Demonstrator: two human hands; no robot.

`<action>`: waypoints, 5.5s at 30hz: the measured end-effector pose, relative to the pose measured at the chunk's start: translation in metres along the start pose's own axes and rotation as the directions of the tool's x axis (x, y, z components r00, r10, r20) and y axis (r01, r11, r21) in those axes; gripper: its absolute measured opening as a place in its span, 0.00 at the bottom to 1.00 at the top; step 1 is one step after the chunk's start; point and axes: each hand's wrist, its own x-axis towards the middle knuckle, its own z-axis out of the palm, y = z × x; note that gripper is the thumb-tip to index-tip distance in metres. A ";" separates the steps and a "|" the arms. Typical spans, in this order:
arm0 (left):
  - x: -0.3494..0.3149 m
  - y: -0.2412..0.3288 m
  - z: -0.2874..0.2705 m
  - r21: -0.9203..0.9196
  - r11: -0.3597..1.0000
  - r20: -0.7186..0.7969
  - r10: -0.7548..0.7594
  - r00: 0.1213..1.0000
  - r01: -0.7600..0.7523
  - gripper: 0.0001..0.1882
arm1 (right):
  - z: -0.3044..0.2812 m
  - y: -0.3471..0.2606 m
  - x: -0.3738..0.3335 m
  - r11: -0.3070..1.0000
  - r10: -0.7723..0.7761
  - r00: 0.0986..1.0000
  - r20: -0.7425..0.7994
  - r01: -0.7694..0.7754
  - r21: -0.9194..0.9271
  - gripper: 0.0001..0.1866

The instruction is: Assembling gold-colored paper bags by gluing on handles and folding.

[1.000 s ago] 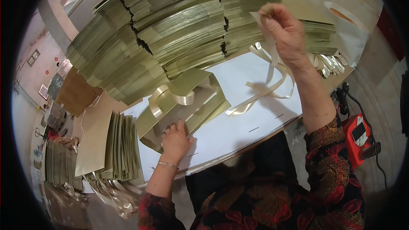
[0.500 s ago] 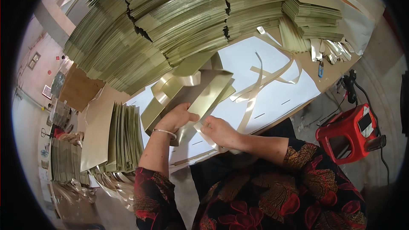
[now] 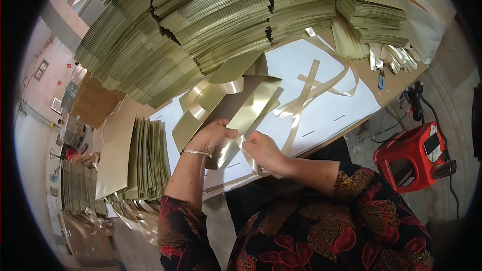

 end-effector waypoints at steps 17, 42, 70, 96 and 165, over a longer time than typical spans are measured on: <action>0.001 -0.023 -0.007 -0.032 0.994 -0.062 0.105 0.993 -0.107 0.17 | 0.000 -0.026 -0.024 0.842 0.203 0.910 0.362 -0.351 0.409 0.16; 0.023 -0.067 -0.038 0.244 0.965 -0.311 0.168 0.935 -0.092 0.16 | -0.242 -0.112 -0.183 0.918 0.027 0.933 0.359 0.119 -0.378 0.12; 0.018 -0.051 -0.025 0.709 0.705 -0.355 0.356 0.865 0.001 0.18 | -0.162 -0.169 -0.104 0.658 -0.745 0.666 0.021 0.740 -0.140 0.07; 0.068 -0.023 -0.003 -0.123 0.934 -0.184 0.311 0.932 -0.336 0.21 | -0.033 -0.045 0.046 0.978 0.131 0.985 0.117 -0.109 -0.178 0.09; -0.050 -0.114 -0.020 0.840 -0.077 0.384 0.784 0.487 -0.538 0.17 | -0.101 -0.063 0.068 0.651 -0.527 0.841 -0.119 0.309 -0.694 0.10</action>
